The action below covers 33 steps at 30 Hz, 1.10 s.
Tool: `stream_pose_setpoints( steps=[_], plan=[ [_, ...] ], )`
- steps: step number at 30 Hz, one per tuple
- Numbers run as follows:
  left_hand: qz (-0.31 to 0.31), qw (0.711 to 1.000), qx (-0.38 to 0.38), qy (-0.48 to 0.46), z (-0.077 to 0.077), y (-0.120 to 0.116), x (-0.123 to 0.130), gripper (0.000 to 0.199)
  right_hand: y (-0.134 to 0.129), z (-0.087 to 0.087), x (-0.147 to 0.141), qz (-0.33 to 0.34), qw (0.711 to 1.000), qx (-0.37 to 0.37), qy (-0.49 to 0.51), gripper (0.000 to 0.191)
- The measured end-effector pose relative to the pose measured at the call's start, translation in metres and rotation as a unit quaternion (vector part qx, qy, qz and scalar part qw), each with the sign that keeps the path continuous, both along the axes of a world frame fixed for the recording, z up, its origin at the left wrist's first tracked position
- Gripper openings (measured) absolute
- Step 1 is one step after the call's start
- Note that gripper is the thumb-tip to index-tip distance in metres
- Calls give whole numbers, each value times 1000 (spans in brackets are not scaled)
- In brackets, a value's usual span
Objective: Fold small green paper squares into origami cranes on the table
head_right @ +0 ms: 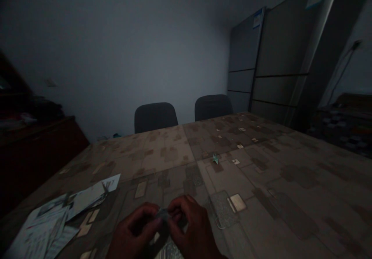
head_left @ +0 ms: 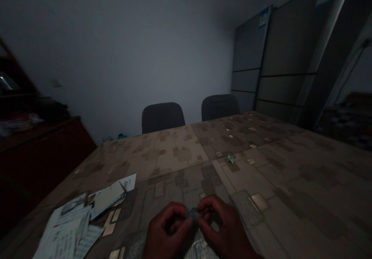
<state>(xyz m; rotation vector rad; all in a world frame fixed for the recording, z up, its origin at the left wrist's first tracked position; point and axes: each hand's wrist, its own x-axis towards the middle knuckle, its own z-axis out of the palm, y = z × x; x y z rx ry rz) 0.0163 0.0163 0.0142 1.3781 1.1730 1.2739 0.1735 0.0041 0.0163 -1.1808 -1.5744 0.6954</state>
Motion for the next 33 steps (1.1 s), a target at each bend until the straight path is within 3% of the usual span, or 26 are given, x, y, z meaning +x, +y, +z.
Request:
stream_pose_setpoints(
  steps=[7, 11, 15, 18, 21, 26, 29, 33],
  plan=[
    [14, 999, -51, -10, -6, 3, 0, 16, 3, -1, 1, -10, 999, -40, 28, 18],
    [4, 989, -101, -112, -10, 4, 1, 19, 5, -2, 0, -11, 997, -61, 51, 15],
    [-4, 987, -67, -146, -15, 5, 2, 18, 5, 0, -1, 11, 996, -75, 43, 12],
    [-2, 995, -29, -91, -15, 5, 1, 14, 6, 0, 2, 19, 998, -50, 28, 9],
    [-33, 998, -42, -39, -11, 5, -1, 5, 7, 0, 8, 26, 1000, 8, -4, 10],
    [-97, 995, -11, 36, -2, 10, -9, 25, 8, 1, 16, 69, 976, 168, -116, 11],
    [-80, 994, -70, 9, -3, 13, -11, 30, 7, 0, 16, 84, 966, 200, -139, 11],
    [-97, 978, -155, -98, -14, 14, -6, 33, 7, -3, 13, 71, 974, 177, -123, 11]
  ],
)
